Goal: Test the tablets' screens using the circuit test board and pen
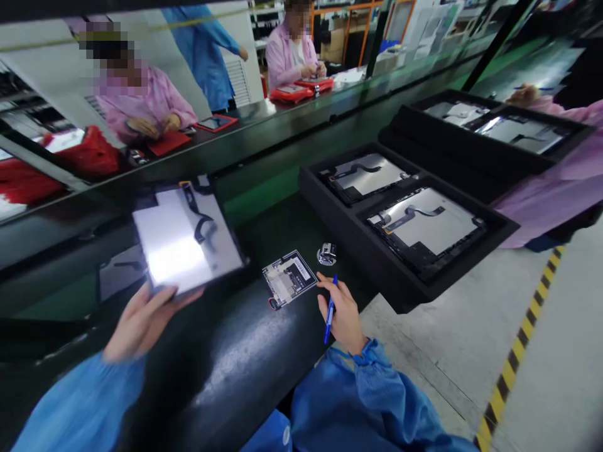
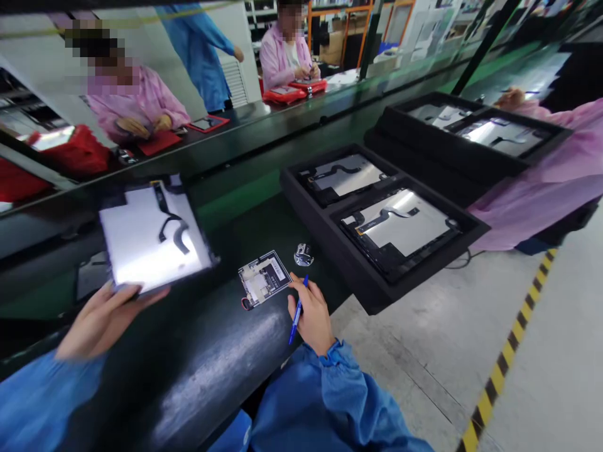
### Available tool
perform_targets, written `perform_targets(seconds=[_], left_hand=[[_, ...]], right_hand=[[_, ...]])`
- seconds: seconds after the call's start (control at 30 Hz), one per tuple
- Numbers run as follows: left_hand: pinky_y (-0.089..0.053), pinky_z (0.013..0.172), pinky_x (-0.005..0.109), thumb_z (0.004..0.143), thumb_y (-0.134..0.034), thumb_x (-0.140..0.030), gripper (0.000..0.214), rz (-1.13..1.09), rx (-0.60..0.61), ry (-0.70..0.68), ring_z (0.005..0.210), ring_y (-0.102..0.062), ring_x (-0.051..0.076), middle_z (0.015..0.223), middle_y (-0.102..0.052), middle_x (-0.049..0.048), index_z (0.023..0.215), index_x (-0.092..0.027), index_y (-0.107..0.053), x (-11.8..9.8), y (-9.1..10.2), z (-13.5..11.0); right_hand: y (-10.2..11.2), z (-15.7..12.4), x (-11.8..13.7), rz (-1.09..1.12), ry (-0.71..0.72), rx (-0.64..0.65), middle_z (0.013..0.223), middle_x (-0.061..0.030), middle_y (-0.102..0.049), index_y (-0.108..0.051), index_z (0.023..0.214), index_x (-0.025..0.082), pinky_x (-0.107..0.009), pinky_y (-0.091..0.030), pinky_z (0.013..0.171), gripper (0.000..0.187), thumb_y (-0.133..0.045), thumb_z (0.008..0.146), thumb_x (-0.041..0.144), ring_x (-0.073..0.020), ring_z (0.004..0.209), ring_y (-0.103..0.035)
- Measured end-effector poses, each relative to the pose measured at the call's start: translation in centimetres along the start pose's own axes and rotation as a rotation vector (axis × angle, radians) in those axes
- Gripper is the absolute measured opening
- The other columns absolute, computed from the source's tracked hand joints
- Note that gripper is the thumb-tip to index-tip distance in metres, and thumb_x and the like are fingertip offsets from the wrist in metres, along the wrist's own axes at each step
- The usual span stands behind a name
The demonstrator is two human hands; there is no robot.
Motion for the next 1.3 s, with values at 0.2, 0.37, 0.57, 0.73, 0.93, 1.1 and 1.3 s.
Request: perform_targets(seconds=[0.2, 0.37, 0.57, 0.73, 0.93, 1.1, 1.3], left_hand=[[-0.064, 0.083, 0.037, 0.093, -0.052, -0.003, 0.018, -0.741, -0.386, 0.274, 0.092, -0.075, 0.022, 0.1, -0.067, 0.0063, 0.098, -0.02, -0.055, 4.9, -6.4, 17.2], [-0.062, 0.075, 0.035, 0.098, -0.057, -0.021, 0.035, -0.785, -0.481, 0.313, 0.097, -0.068, 0.021, 0.123, -0.061, 0.0111, 0.132, -0.017, -0.051, 6.1, -12.5, 22.7], [-0.06, 0.085, 0.042, 0.1, -0.054, -0.03, 0.038, -0.655, -0.276, 0.307, 0.107, -0.066, 0.025, 0.132, -0.059, 0.0164, 0.135, -0.014, -0.051, 2.6, -18.5, 27.2], [-0.058, 0.088, 0.042, 0.098, -0.051, -0.026, 0.028, -0.352, 0.069, 0.259, 0.094, -0.071, 0.023, 0.107, -0.07, 0.0185, 0.116, -0.005, -0.059, -0.3, -19.5, 27.9], [-0.054, 0.096, 0.049, 0.097, -0.061, -0.033, 0.035, 0.19, -0.179, 0.19, 0.114, -0.062, 0.026, 0.132, -0.06, 0.0125, 0.127, -0.016, -0.059, 2.8, -9.4, 27.0], [-0.032, 0.114, 0.059, 0.082, -0.078, -0.038, 0.061, 0.56, -0.215, 0.35, 0.141, -0.037, 0.039, 0.153, -0.043, 0.0181, 0.133, -0.013, -0.056, 5.8, -3.5, 30.8], [-0.041, 0.106, 0.048, 0.028, -0.101, -0.035, 0.103, 0.647, -0.066, 0.532, 0.141, -0.033, 0.052, 0.148, -0.048, 0.0272, 0.12, -0.006, -0.064, 8.1, -2.6, 35.5]], right_hand=[[0.2, -0.3, -1.1, -0.007, -0.085, -0.083, 0.129, -0.0077, -0.068, -0.06, 0.112, 0.03, -0.049, -0.061, 0.094, 0.025, -0.053, 0.091, 0.017, -0.0272, 0.114, -0.068], [0.4, -0.4, -0.8, -0.021, -0.065, -0.117, 0.123, -0.0073, -0.071, -0.058, 0.106, 0.03, -0.05, -0.063, 0.089, 0.023, -0.053, 0.088, 0.016, -0.0283, 0.109, -0.07], [0.6, -0.6, -0.8, -0.004, -0.081, -0.139, 0.12, -0.0074, -0.072, -0.057, 0.101, 0.03, -0.051, -0.063, 0.087, 0.017, -0.054, 0.089, 0.018, -0.0288, 0.107, -0.07], [1.1, -0.6, -0.7, 0.021, -0.101, -0.169, 0.115, -0.0061, -0.073, -0.057, 0.097, 0.03, -0.05, -0.064, 0.084, 0.015, -0.054, 0.089, 0.018, -0.0288, 0.103, -0.071], [1.1, -0.5, -0.5, 0.015, -0.104, -0.189, 0.108, -0.0053, -0.075, -0.058, 0.093, 0.03, -0.046, -0.064, 0.081, 0.014, -0.054, 0.088, 0.017, -0.0272, 0.098, -0.073], [0.9, -0.6, -0.7, -0.065, -0.086, -0.149, 0.106, -0.0039, -0.075, -0.058, 0.093, 0.025, -0.032, -0.062, 0.082, 0.006, -0.055, 0.091, 0.02, -0.0206, 0.098, -0.073], [1.2, -0.9, -1.4, -0.158, -0.068, -0.236, 0.099, -0.0021, -0.077, -0.06, 0.09, 0.025, -0.025, -0.058, 0.071, 0.002, -0.058, 0.091, 0.025, -0.0177, 0.083, -0.074]])
Point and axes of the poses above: each hand's wrist, its own z-axis towards the middle knuckle, its own y-axis out of the back of the hand, x = y × z, the point moved 8 cm from there along z, towards the middle knuckle
